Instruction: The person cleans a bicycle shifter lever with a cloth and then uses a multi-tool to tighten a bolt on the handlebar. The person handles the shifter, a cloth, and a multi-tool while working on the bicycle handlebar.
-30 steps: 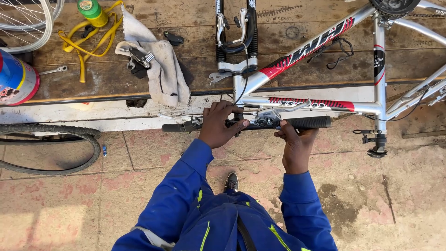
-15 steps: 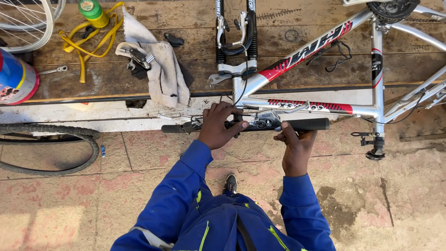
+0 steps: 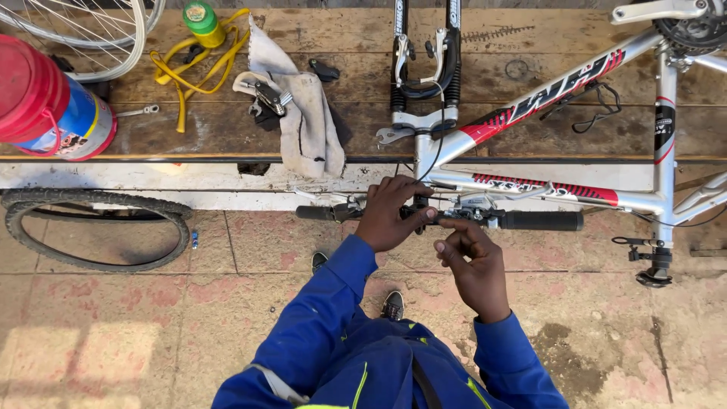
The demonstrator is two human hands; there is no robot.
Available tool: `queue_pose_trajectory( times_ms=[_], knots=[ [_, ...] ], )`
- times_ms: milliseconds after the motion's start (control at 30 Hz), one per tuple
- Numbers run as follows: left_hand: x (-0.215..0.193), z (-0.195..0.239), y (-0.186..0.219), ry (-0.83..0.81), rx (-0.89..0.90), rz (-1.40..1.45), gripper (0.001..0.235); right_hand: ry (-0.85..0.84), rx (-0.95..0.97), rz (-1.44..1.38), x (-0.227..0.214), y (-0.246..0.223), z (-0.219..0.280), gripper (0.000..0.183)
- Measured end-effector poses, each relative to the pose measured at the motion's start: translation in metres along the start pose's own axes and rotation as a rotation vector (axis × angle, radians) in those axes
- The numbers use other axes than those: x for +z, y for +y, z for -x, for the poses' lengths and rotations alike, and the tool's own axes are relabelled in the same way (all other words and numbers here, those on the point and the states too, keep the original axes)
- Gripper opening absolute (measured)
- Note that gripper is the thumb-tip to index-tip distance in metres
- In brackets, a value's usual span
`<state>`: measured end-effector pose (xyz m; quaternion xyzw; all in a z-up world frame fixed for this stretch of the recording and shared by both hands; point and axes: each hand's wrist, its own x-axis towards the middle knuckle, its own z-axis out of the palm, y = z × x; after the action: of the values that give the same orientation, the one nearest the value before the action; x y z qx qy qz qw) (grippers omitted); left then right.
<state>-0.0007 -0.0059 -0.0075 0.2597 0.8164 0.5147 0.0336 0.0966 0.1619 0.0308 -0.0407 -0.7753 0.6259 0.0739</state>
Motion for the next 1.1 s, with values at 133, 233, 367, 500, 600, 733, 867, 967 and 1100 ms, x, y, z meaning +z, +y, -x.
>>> queue_pose_trajectory(
  times_ms=[133,233,367,500,600,733,867,967,1100],
  knots=[
    [-0.004,0.003,-0.004,0.006,0.012,0.050,0.033,-0.044,-0.006,0.064,0.017,-0.016,-0.008,0.025],
    [-0.010,-0.002,-0.006,0.017,-0.003,0.195,0.033,0.027,-0.076,0.140,0.033,-0.031,-0.017,0.031],
    [-0.022,-0.023,-0.019,0.109,-0.061,0.504,0.035,0.125,-0.443,0.185,0.064,-0.069,-0.036,0.027],
    [-0.058,-0.022,0.033,-0.124,-0.367,1.102,0.084,0.138,-0.644,0.348,0.110,-0.071,-0.050,0.057],
    [-0.094,-0.017,0.087,-0.312,-0.415,1.061,0.087,0.203,-0.581,0.481,0.122,-0.030,-0.074,0.091],
    [-0.123,-0.023,0.124,-0.320,-0.164,0.690,0.076,0.388,-0.307,0.079,0.105,-0.006,-0.083,0.084],
    [-0.037,-0.040,0.023,-0.175,0.431,0.487,0.049,0.332,-0.128,-0.538,0.116,-0.046,-0.067,0.071],
    [-0.012,-0.067,-0.036,0.007,0.424,0.146,0.035,0.318,0.022,-0.803,0.124,-0.072,-0.062,0.088],
    [-0.043,-0.081,-0.032,-0.212,0.044,0.133,0.044,0.347,0.090,-0.580,0.102,-0.033,-0.054,0.058]
  ],
)
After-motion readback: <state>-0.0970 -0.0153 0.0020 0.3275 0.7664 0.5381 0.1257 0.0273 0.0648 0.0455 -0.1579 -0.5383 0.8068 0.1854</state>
